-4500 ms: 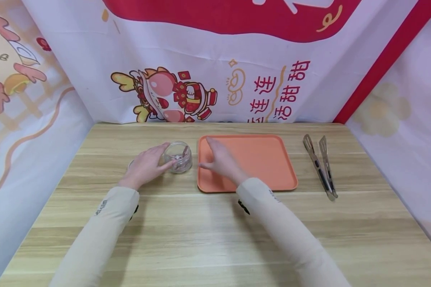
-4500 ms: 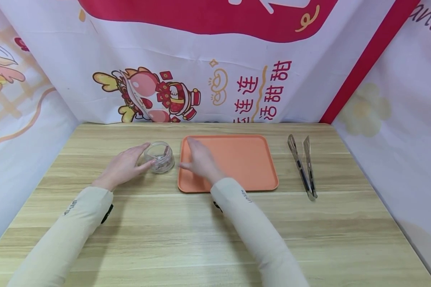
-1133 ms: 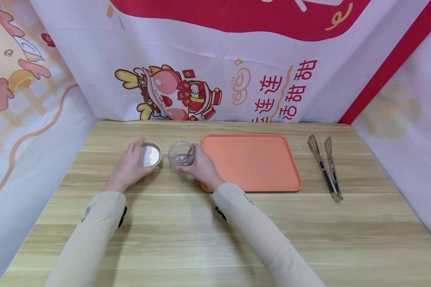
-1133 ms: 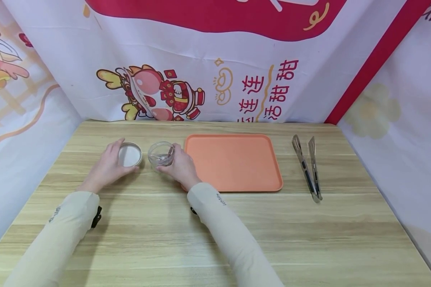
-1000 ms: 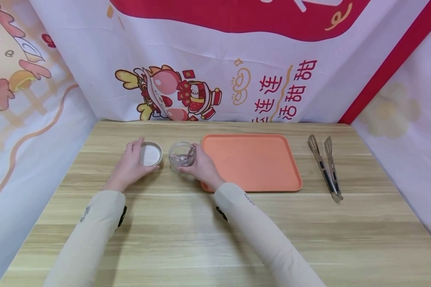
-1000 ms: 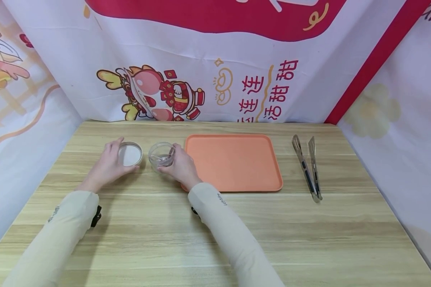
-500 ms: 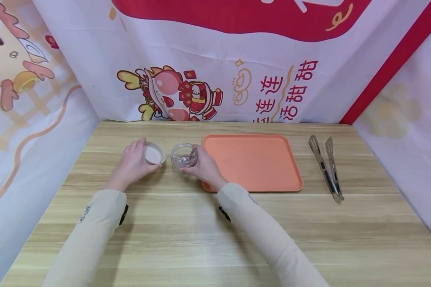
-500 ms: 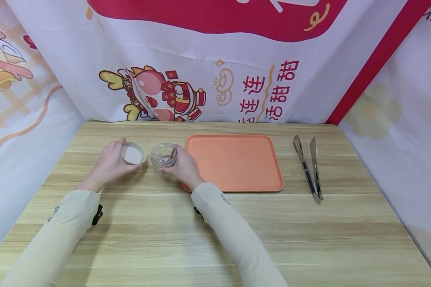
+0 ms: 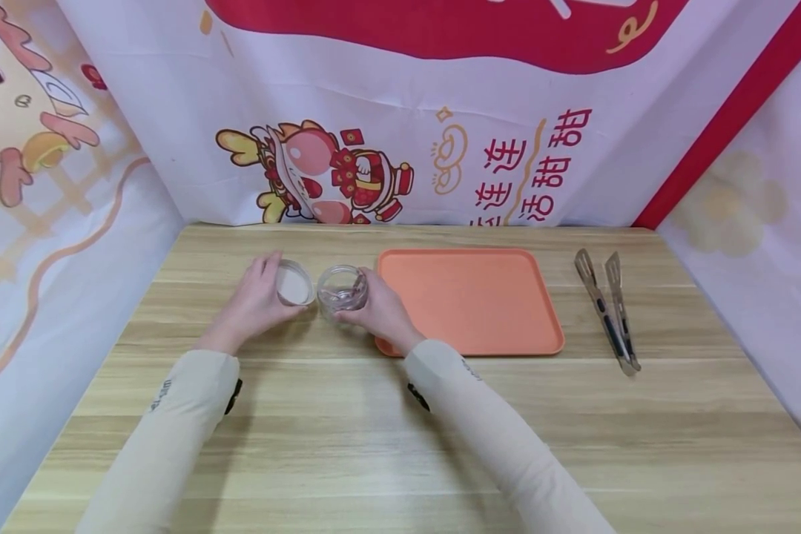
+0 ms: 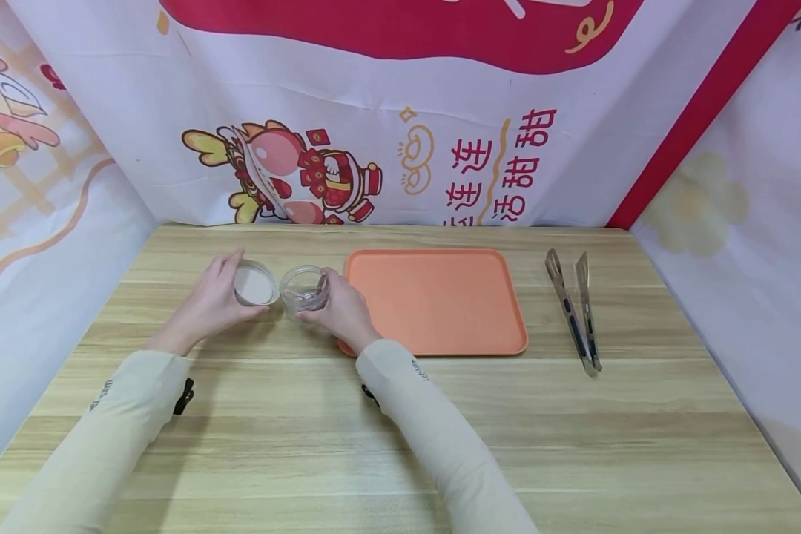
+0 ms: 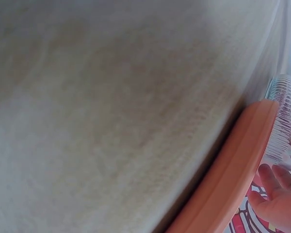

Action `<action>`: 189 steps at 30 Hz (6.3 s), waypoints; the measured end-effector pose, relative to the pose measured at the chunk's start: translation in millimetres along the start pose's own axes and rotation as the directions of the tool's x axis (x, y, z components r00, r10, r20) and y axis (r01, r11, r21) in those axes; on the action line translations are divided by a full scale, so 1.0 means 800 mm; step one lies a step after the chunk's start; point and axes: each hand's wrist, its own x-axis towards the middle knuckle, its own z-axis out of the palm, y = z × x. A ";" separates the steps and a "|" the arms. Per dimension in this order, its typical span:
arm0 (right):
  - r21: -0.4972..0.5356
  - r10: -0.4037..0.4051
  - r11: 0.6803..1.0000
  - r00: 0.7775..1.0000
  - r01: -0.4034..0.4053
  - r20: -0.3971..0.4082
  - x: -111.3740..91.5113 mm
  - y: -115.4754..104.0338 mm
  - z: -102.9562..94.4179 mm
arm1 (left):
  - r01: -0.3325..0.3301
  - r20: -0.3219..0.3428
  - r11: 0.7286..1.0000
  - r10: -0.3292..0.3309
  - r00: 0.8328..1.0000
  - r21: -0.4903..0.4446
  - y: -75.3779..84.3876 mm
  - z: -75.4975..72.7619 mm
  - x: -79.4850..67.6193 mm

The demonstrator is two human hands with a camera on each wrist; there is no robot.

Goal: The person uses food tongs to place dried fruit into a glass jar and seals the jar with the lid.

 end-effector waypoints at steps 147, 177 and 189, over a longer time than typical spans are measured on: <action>-0.120 -0.143 0.981 0.984 0.155 0.106 -0.002 -0.021 0.000 | 0.131 0.345 0.945 -0.021 0.938 -0.300 0.041 -0.018 0.014; -0.097 -0.150 0.982 0.983 0.161 0.110 -0.003 -0.015 0.001 | 0.118 0.346 0.969 -0.037 0.938 -0.216 0.038 -0.013 0.016; -0.115 -0.156 0.979 0.982 0.168 0.108 -0.003 -0.018 0.002 | 0.112 0.329 0.962 -0.025 0.944 -0.250 0.034 -0.013 0.012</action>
